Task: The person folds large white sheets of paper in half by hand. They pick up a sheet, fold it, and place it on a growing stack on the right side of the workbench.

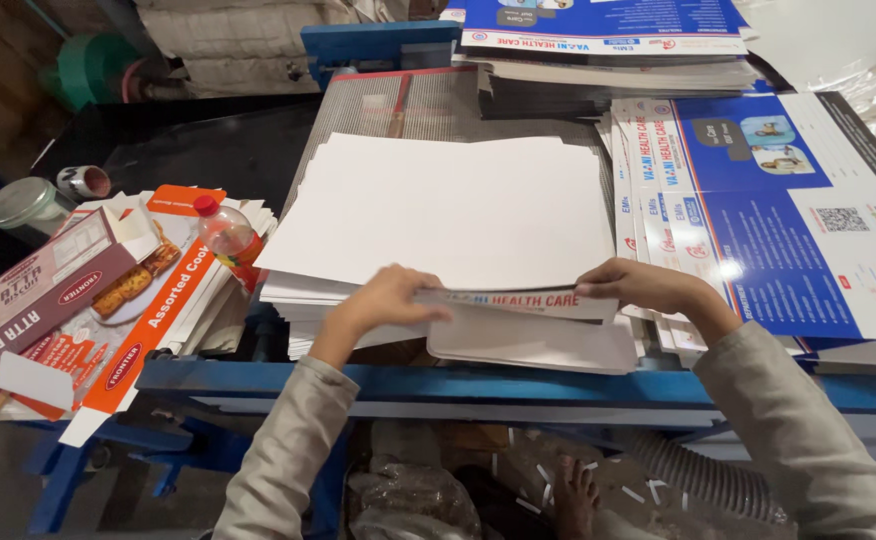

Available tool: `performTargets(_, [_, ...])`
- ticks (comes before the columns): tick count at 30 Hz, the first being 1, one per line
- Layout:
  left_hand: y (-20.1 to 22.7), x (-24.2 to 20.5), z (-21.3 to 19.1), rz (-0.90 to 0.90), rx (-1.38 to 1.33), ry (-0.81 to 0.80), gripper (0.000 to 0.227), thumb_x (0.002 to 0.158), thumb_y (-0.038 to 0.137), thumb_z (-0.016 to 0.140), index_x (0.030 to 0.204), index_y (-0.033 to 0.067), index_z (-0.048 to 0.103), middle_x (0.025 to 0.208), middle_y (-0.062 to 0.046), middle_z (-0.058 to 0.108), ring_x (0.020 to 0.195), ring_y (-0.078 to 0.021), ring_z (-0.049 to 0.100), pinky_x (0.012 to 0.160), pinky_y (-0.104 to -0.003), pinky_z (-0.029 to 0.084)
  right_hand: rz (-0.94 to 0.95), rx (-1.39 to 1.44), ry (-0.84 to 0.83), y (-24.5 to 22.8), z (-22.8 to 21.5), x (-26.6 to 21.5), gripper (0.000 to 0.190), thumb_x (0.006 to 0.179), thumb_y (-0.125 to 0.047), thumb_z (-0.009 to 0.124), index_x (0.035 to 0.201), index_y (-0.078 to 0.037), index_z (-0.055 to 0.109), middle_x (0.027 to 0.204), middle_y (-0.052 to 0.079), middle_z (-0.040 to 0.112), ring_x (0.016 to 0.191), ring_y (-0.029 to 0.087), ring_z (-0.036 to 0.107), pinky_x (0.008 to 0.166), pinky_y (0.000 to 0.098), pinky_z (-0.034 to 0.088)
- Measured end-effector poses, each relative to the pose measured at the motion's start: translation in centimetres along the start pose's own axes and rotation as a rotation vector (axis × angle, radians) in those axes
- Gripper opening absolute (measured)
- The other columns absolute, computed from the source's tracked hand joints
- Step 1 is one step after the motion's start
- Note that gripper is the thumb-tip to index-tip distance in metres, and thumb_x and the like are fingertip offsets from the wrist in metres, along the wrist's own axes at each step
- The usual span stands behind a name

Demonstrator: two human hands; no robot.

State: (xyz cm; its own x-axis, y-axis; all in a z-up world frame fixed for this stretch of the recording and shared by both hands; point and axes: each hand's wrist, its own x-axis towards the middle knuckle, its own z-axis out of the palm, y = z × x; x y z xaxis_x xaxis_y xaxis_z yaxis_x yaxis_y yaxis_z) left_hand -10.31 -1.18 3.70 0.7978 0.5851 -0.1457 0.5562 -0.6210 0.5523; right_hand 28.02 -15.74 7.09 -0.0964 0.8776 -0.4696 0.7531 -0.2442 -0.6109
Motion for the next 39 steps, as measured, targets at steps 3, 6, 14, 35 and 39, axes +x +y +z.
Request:
performTargets(3, [-2.0,1.1,0.8,-0.029,-0.133,0.243,0.057,0.091,0.063,0.066,0.1,0.0082,0.08,0.065,-0.005,0.074,0.062,-0.0187,0.075,0.06,-0.036,0.056,0.051,0.15,0.143,0.7,0.8,0.7,0.047,0.098,-0.042,0.058,0.121,-0.003,0.071,0.105,0.009,0.073,0.092,0.02,0.067,0.08,0.0376,0.055])
performTargets(6, [-0.7,1.0,1.5,-0.153,-0.043,0.32,0.059,0.092,0.063,0.066,0.116,0.0092,0.069,0.073,-0.01,0.076,0.067,-0.0211,0.074,0.062,-0.036,0.054,-0.073,0.228,0.219,0.8,1.8,0.8,0.044,0.097,-0.041,0.058,0.112,-0.003,0.074,0.095,0.006,0.076,0.09,0.016,0.068,0.081,0.0304,0.053])
performTargets(14, [11.7,10.6,8.6,0.158,0.419,0.572,0.06,0.095,0.043,0.055,0.144,0.008,0.051,0.164,-0.023,0.03,0.151,-0.0373,0.026,0.115,-0.069,0.018,-0.08,0.027,0.589,0.5,5.0,2.4,0.03,0.094,-0.03,0.062,0.1,-0.004,0.074,0.072,0.017,0.072,0.064,0.027,0.068,0.062,0.0389,0.055])
performTargets(35, [2.8,11.4,5.8,-0.131,0.342,0.603,0.059,0.105,0.044,0.045,0.149,0.0043,0.046,0.163,-0.026,0.027,0.154,-0.0393,0.02,0.115,-0.07,0.019,-0.484,-0.583,0.925,-9.1,8.0,6.9,0.051,0.087,-0.016,0.062,0.136,-0.005,0.059,0.144,0.025,0.048,0.133,0.039,0.046,0.118,0.0578,0.028])
performTargets(39, [2.1,10.9,4.8,-0.058,0.431,0.616,0.073,0.089,0.046,0.052,0.147,0.003,0.041,0.158,-0.03,0.024,0.148,-0.0428,0.018,0.107,-0.071,0.018,-0.49,-0.451,0.791,-11.3,9.9,11.8,0.073,0.086,-0.037,0.067,0.144,-0.001,0.041,0.153,0.03,0.033,0.146,0.041,0.029,0.117,0.0654,0.016])
